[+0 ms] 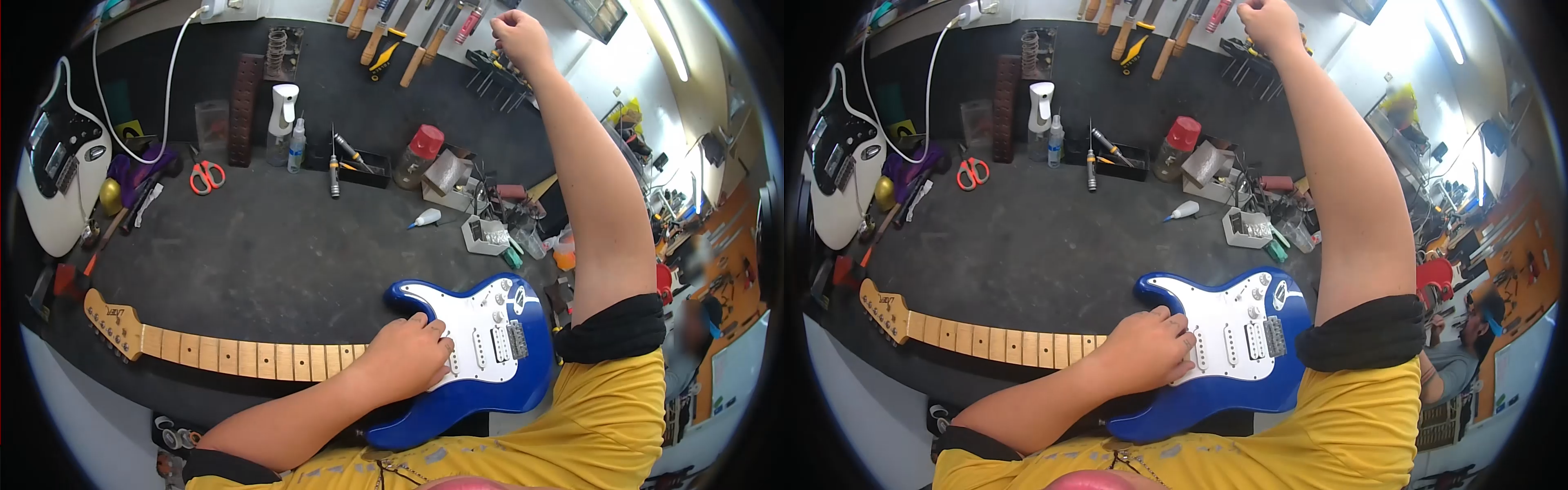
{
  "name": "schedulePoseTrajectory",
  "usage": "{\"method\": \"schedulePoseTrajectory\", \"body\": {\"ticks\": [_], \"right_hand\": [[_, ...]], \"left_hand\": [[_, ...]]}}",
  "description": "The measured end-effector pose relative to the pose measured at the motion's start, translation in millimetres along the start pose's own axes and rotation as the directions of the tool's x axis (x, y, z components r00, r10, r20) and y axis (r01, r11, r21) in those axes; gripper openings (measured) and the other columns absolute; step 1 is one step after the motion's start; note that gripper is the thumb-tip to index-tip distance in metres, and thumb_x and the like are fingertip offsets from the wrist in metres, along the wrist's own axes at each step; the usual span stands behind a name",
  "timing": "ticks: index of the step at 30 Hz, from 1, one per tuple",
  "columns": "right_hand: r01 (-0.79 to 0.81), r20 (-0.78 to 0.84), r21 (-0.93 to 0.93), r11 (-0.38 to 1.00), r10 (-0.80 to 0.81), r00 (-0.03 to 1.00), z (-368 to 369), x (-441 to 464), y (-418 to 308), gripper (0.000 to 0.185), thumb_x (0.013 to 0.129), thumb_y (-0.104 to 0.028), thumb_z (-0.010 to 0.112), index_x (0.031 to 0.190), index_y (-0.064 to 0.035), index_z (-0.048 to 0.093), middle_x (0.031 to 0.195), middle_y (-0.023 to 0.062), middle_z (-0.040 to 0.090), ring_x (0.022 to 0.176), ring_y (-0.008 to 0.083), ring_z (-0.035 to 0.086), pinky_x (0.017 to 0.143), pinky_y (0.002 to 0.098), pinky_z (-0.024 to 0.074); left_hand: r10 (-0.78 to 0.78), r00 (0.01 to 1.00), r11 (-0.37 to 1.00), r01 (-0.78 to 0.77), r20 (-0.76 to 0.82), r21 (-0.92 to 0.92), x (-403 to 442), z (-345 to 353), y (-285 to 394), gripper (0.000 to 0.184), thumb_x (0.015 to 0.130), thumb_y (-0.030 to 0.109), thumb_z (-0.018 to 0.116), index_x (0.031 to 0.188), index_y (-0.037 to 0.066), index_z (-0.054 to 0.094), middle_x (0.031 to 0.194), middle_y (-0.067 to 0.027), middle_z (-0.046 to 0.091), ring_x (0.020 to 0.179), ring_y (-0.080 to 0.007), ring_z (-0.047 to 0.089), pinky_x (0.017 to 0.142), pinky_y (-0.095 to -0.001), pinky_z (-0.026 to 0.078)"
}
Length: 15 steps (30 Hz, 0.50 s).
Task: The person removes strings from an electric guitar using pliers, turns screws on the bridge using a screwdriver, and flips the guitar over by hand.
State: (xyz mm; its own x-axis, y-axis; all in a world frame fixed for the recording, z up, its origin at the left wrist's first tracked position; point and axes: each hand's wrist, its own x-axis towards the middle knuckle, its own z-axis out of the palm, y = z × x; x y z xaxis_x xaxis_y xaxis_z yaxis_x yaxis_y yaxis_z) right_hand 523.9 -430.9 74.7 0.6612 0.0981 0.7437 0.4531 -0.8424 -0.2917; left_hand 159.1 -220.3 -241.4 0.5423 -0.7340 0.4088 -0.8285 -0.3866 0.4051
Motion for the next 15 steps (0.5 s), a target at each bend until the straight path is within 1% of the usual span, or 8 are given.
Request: {"method": "schedulePoseTrajectory", "body": {"ticks": [4, 5, 6, 8, 9, 10, 12, 15], "right_hand": [[0.054, 0.082, -0.067, 0.996, -0.048, 0.996, 7, 4, -32, 0.031, 0.099, -0.030, 0.072, 0.109, 0.0000, 0.076, 0.089, 0.0058, 0.079, 0.075, 0.0134, 0.075, 0.070, 0.0312, 0.0589], [0.087, 0.086, -0.062, 0.994, -0.082, 0.993, 13, 7, -36, 0.034, 0.094, -0.031, 0.072, 0.110, -0.0027, 0.080, 0.088, 0.0116, 0.080, 0.077, 0.0211, 0.078, 0.078, 0.0374, 0.0607], [0.069, 0.128, -0.084, 0.994, -0.058, 0.990, 17, 8, -39, 0.033, 0.094, -0.029, 0.071, 0.112, -0.0023, 0.079, 0.089, 0.0107, 0.081, 0.076, 0.0193, 0.078, 0.076, 0.0373, 0.0613], [0.012, 0.230, 0.061, 0.998, -0.026, 0.973, 31, 7, -44, 0.032, 0.094, -0.026, 0.072, 0.114, -0.0024, 0.079, 0.092, 0.0101, 0.082, 0.080, 0.0177, 0.079, 0.075, 0.0364, 0.0625], [0.017, 0.267, -0.007, 1.000, -0.015, 0.964, 38, 6, -52, 0.033, 0.094, -0.024, 0.072, 0.118, -0.0021, 0.078, 0.094, 0.0107, 0.082, 0.085, 0.0170, 0.081, 0.074, 0.0345, 0.0633], [-0.011, 0.324, -0.010, 1.000, 0.014, 0.946, 44, 3, -58, 0.040, 0.095, -0.024, 0.072, 0.129, -0.0013, 0.074, 0.098, 0.0119, 0.082, 0.086, 0.0173, 0.082, 0.073, 0.0330, 0.0638], [-0.028, 0.311, 0.108, 0.994, -0.007, 0.951, 60, -7, -72, 0.056, 0.095, -0.025, 0.073, 0.145, -0.0001, 0.064, 0.103, 0.0140, 0.081, 0.084, 0.0166, 0.080, 0.073, 0.0326, 0.0649], [-0.115, 0.214, 0.115, 0.987, 0.088, 0.973, 77, -10, -96, 0.070, 0.093, -0.024, 0.074, 0.155, 0.0014, 0.053, 0.106, 0.0147, 0.080, 0.085, 0.0168, 0.079, 0.074, 0.0324, 0.0659]], "left_hand": [[-0.003, 1.000, 1.000, 0.003, 0.004, 0.002, -2, 1, -1, 0.034, 0.091, 0.033, 0.081, 0.109, 0.004, 0.079, 0.108, -0.0126, 0.073, 0.103, -0.0300, 0.070, 0.086, -0.0414, 0.061], [-0.006, 1.000, 1.000, 0.006, 0.002, -0.001, -2, 2, -1, 0.034, 0.091, 0.033, 0.081, 0.109, 0.004, 0.079, 0.109, -0.0126, 0.073, 0.103, -0.0300, 0.070, 0.086, -0.0415, 0.061], [-0.008, 1.000, 1.000, 0.008, 0.001, -0.005, -2, 3, -1, 0.035, 0.091, 0.033, 0.081, 0.109, 0.004, 0.079, 0.109, -0.0126, 0.073, 0.104, -0.0301, 0.070, 0.087, -0.0415, 0.062], [0.000, 1.000, 1.000, 0.000, -0.009, 0.003, -3, 4, -2, 0.035, 0.091, 0.033, 0.081, 0.111, 0.004, 0.079, 0.110, -0.0125, 0.073, 0.106, -0.0302, 0.070, 0.087, -0.0418, 0.062], [0.004, 1.000, 1.000, -0.004, -0.007, 0.004, -4, 4, -1, 0.035, 0.091, 0.033, 0.081, 0.112, 0.004, 0.079, 0.111, -0.0125, 0.073, 0.106, -0.0303, 0.070, 0.088, -0.0419, 0.062], [0.003, 1.000, 1.000, -0.003, -0.005, 0.001, -4, 4, -2, 0.036, 0.092, 0.034, 0.081, 0.112, 0.005, 0.078, 0.112, -0.0125, 0.073, 0.107, -0.0304, 0.070, 0.088, -0.0419, 0.062], [-0.002, 1.000, 1.000, 0.002, 0.003, -0.007, -4, 4, -1, 0.036, 0.092, 0.034, 0.081, 0.113, 0.005, 0.078, 0.113, -0.0126, 0.073, 0.108, -0.0306, 0.069, 0.087, -0.0421, 0.062], [-0.008, 1.000, 1.000, 0.008, 0.023, -0.016, -4, 1, -2, 0.036, 0.093, 0.034, 0.081, 0.114, 0.005, 0.078, 0.114, -0.0126, 0.073, 0.109, -0.0309, 0.069, 0.088, -0.0424, 0.062]]}}
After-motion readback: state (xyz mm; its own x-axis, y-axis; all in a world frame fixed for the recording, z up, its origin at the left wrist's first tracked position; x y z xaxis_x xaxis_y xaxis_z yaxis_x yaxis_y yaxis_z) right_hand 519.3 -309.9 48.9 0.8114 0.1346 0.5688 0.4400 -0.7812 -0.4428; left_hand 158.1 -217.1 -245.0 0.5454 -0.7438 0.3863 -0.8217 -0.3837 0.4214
